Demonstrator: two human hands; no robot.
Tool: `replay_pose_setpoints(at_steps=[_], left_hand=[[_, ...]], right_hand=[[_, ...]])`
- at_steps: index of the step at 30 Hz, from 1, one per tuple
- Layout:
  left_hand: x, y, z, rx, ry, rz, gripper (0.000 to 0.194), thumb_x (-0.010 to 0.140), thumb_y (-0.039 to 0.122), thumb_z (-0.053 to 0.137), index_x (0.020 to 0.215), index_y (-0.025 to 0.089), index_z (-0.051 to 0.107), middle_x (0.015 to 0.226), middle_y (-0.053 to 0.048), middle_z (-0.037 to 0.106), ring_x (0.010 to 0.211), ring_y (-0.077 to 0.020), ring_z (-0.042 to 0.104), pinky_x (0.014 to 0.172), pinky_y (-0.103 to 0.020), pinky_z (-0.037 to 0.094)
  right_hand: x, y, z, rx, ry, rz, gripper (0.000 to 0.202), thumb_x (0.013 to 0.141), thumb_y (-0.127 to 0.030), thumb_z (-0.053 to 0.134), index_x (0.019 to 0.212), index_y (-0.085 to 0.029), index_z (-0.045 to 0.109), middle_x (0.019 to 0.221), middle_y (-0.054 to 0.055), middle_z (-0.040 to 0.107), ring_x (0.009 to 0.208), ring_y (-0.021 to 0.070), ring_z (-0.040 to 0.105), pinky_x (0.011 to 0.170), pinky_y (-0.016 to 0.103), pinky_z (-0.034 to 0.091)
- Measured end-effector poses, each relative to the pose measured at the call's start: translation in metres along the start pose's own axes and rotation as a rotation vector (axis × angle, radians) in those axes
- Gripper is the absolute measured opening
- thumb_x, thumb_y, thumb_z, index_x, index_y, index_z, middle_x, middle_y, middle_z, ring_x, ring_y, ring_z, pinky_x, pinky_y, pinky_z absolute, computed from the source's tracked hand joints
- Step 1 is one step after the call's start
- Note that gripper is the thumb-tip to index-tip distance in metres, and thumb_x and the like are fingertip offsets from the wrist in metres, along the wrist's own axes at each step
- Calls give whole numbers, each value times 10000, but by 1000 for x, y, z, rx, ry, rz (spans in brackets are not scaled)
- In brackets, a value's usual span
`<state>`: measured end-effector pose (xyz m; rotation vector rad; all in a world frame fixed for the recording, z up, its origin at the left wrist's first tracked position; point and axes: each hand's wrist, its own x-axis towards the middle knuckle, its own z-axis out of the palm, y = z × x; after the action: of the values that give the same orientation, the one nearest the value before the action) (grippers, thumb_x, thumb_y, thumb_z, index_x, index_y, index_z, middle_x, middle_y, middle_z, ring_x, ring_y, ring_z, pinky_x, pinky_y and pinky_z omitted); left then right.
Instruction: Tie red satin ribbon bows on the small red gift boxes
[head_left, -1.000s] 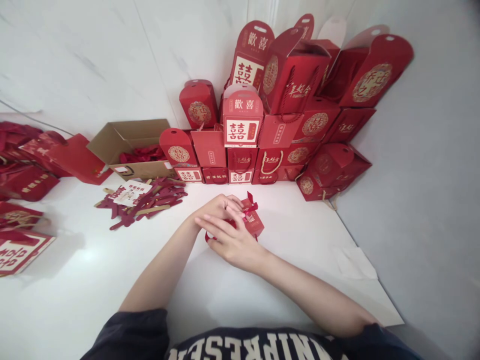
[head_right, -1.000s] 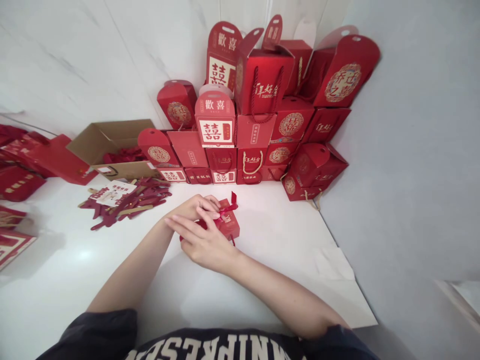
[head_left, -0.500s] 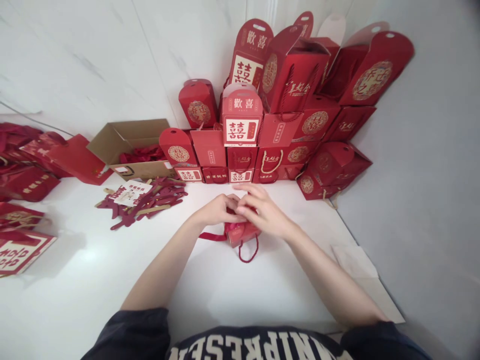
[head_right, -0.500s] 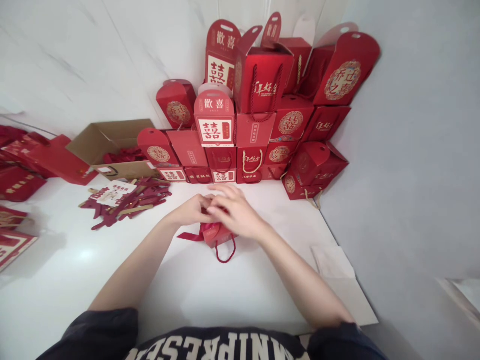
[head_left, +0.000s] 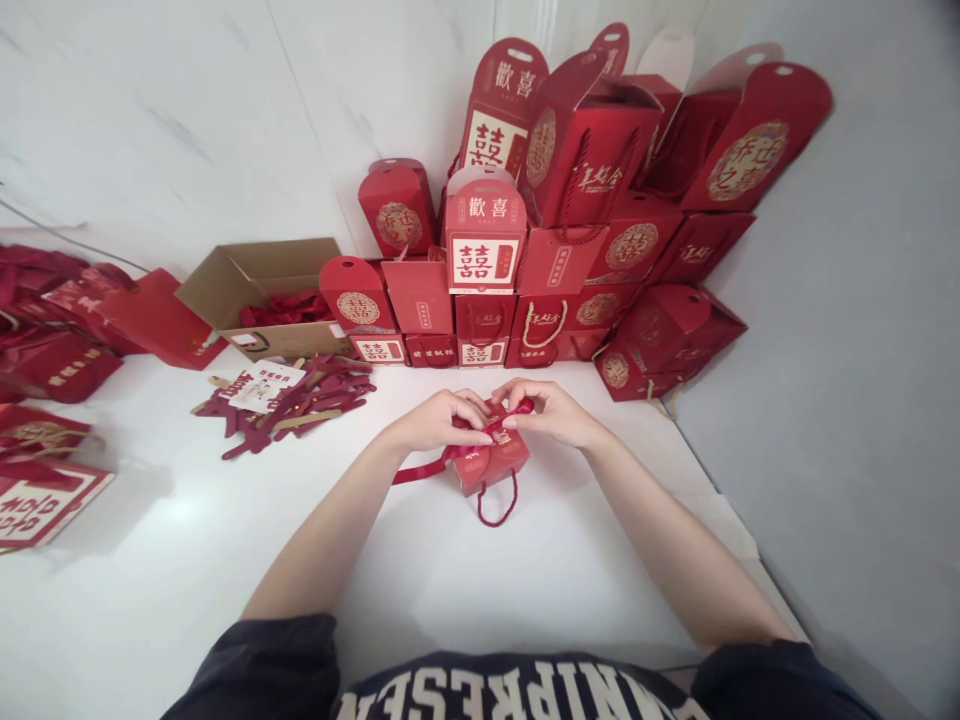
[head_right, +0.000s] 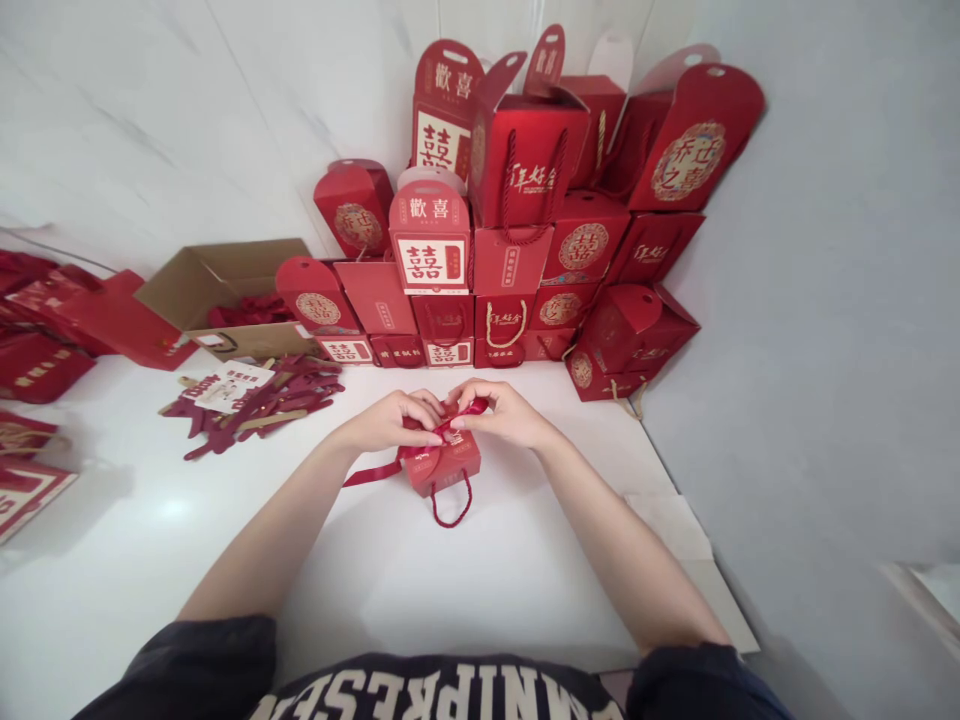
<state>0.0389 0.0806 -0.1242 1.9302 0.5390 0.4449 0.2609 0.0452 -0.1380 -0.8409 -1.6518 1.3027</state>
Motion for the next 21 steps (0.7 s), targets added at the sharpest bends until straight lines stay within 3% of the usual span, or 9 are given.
replay_pose_setpoints(at_steps=[3,7,11,15,21], left_hand=[[-1,-4,0,-4,6,3,162,739,333,735,787,180,760,926,-89,677,938,-179,604,922,-324,470],[0,-10,-1,2,4,18,167,758,329,720,846,195,768,924,-88,678,964,-180,595,929,-335,472],[1,-15,-4,-25,-18,37,167,765,314,717,882,208,772,888,-94,723,1026,-196,576,945,-352,471],[2,-16,-5,-42,-38,49,158,772,282,713,905,218,770,903,-93,747,1076,-199,563,965,-351,468],[1,-15,-4,-62,-28,37,133,765,262,719,875,212,773,921,-93,750,1082,-199,567,972,-355,471]], right_hand=[[-5,-3,2,-59,98,1,219,721,-353,751,750,-177,624,831,31,672,842,178,635,836,354,481],[-18,-15,7,-214,175,-99,165,770,-315,720,760,-177,629,816,37,689,777,163,638,764,327,507],[-38,-28,13,-517,28,-367,50,854,-201,630,804,-195,628,916,59,724,861,172,659,787,336,527],[-51,-38,22,-993,-119,-556,147,920,-114,493,932,-172,628,1020,80,718,955,202,649,823,361,522],[-51,-49,42,-1366,-204,-557,224,941,-102,417,831,-148,606,948,104,694,865,213,633,771,353,520]])
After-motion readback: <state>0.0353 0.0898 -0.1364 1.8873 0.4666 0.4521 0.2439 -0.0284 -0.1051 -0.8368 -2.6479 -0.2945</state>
